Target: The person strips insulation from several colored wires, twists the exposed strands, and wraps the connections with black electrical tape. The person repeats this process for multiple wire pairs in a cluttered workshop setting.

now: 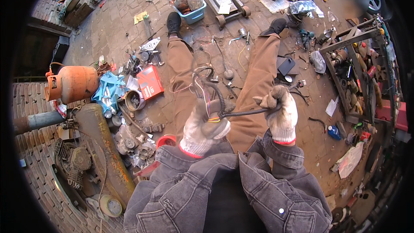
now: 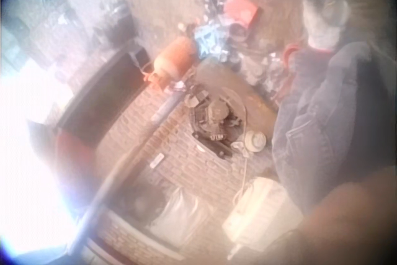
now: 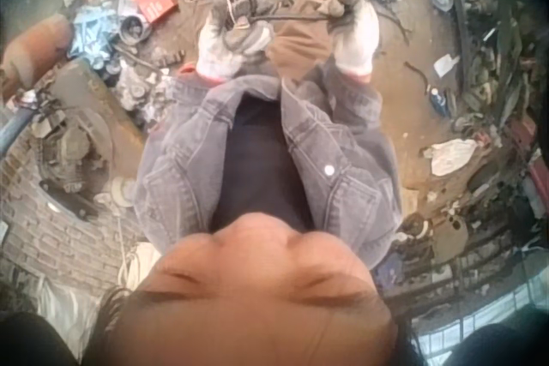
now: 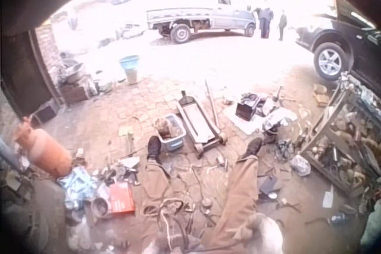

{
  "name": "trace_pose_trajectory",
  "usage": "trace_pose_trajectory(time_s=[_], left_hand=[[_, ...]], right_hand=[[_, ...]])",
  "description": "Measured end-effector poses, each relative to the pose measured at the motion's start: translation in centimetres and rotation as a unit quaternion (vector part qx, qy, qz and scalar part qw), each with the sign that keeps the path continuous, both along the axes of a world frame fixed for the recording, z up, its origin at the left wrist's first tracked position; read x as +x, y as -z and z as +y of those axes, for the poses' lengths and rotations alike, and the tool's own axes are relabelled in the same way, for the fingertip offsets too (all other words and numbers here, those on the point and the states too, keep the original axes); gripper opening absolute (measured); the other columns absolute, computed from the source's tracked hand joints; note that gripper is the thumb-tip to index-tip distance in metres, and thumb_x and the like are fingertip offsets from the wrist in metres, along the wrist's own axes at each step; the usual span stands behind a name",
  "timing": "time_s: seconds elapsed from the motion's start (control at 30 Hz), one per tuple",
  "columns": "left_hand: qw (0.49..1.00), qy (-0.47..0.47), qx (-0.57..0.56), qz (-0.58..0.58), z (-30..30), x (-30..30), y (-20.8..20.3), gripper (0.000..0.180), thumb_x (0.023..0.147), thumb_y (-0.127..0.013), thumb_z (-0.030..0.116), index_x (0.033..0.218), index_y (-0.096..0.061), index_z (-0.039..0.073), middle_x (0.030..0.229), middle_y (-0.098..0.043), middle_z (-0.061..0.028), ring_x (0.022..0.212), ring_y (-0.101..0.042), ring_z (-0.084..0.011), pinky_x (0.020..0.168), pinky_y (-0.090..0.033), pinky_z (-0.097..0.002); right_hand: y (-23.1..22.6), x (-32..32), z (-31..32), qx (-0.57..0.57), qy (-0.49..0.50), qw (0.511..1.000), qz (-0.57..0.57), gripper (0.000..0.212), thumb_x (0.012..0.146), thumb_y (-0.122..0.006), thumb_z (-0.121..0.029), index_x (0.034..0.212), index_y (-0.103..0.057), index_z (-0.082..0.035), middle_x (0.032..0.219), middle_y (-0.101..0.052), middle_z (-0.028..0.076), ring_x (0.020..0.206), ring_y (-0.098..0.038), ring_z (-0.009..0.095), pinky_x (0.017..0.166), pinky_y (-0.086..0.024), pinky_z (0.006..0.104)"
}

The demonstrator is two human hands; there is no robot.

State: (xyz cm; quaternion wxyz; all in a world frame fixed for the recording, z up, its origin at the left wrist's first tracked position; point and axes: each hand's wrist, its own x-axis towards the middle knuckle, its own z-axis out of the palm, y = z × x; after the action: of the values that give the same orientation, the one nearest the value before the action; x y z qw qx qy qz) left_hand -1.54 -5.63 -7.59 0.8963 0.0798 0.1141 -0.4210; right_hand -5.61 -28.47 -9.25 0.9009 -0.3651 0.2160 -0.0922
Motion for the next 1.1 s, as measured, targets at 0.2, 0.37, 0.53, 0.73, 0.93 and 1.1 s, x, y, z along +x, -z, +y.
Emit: trace_pose_trajectory(time_s=[0.2,0.37,0.53,0.73,0.93,1.1], left_hand=[[0.997,-0.006,0.047,-0.061,-0.1,0.1,0.6,0.04,0.103,-0.056,0.04,0.105,-0.06,0.001,0.05,-0.035,0.005,0.044,-0.033,-0.0104,0.049,-0.031,-0.0274],[0.992,0.02,0.122,-0.019,-0.5,0.4,-0.3,0.044,0.105,-0.05,0.042,0.076,-0.051,0.009,0.051,-0.035,0.0013,0.049,-0.036,-0.0133,0.062,-0.047,-0.0318],[0.96,-0.02,0.277,-0.021,-0.8,0.1,-2.1,0.035,0.103,-0.059,0.034,0.117,-0.058,0.003,0.073,-0.06,-0.0011,0.056,-0.051,-0.0104,0.052,-0.04,-0.0252],[0.921,0.01,0.358,-0.154,0.9,0.2,-2.7,0.043,0.098,-0.068,0.03,0.125,-0.058,-0.002,0.086,-0.066,-0.0057,0.064,-0.055,-0.0082,0.055,-0.042,-0.0244],[0.908,0.073,0.355,-0.21,1.8,-0.2,-2.7,0.041,0.094,-0.07,0.012,0.128,-0.055,-0.006,0.093,-0.065,-0.0071,0.07,-0.057,-0.0094,0.06,-0.046,-0.0262],[0.822,0.154,0.453,-0.308,2.3,-0.4,-2.8,0.03,0.095,-0.067,0.015,0.118,-0.063,-0.003,0.093,-0.066,-0.0048,0.078,-0.057,-0.0108,0.068,-0.048,-0.0283]], right_hand=[[0.3,0.3,1.0,0.068,-0.03,0.997,0.002,0.044,0.1,-0.061,-0.04,0.123,-0.057,-0.003,0.102,-0.063,0.011,0.085,-0.063,0.026,0.091,-0.055,0.0528],[-1.9,0.6,3.5,-0.073,-0.242,0.967,0.01,0.054,0.097,-0.067,-0.028,0.137,-0.049,0.003,0.119,-0.066,0.015,0.098,-0.069,0.025,0.088,-0.058,0.0384],[-3.3,1.7,5.7,-0.042,-0.111,0.993,0.017,0.031,0.096,-0.066,-0.014,0.122,-0.06,0.002,0.091,-0.067,0.005,0.066,-0.06,0.009,0.059,-0.05,0.021],[-5.9,2.5,5.5,-0.168,-0.09,0.981,0.029,0.022,0.093,-0.069,-0.01,0.113,-0.065,-0.001,0.087,-0.069,0.003,0.067,-0.06,0.007,0.057,-0.047,0.0196],[-7.4,5.2,4.7,-0.393,-0.174,0.903,0.023,0.012,0.09,-0.073,-0.011,0.093,-0.069,0.0,0.08,-0.068,0.001,0.071,-0.059,0.004,0.06,-0.045,0.0205],[-6.9,6.4,5.5,-0.399,-0.221,0.89,0.014,0.016,0.091,-0.071,-0.009,0.101,-0.068,0.003,0.086,-0.07,0.004,0.078,-0.063,0.007,0.069,-0.051,0.0233]])
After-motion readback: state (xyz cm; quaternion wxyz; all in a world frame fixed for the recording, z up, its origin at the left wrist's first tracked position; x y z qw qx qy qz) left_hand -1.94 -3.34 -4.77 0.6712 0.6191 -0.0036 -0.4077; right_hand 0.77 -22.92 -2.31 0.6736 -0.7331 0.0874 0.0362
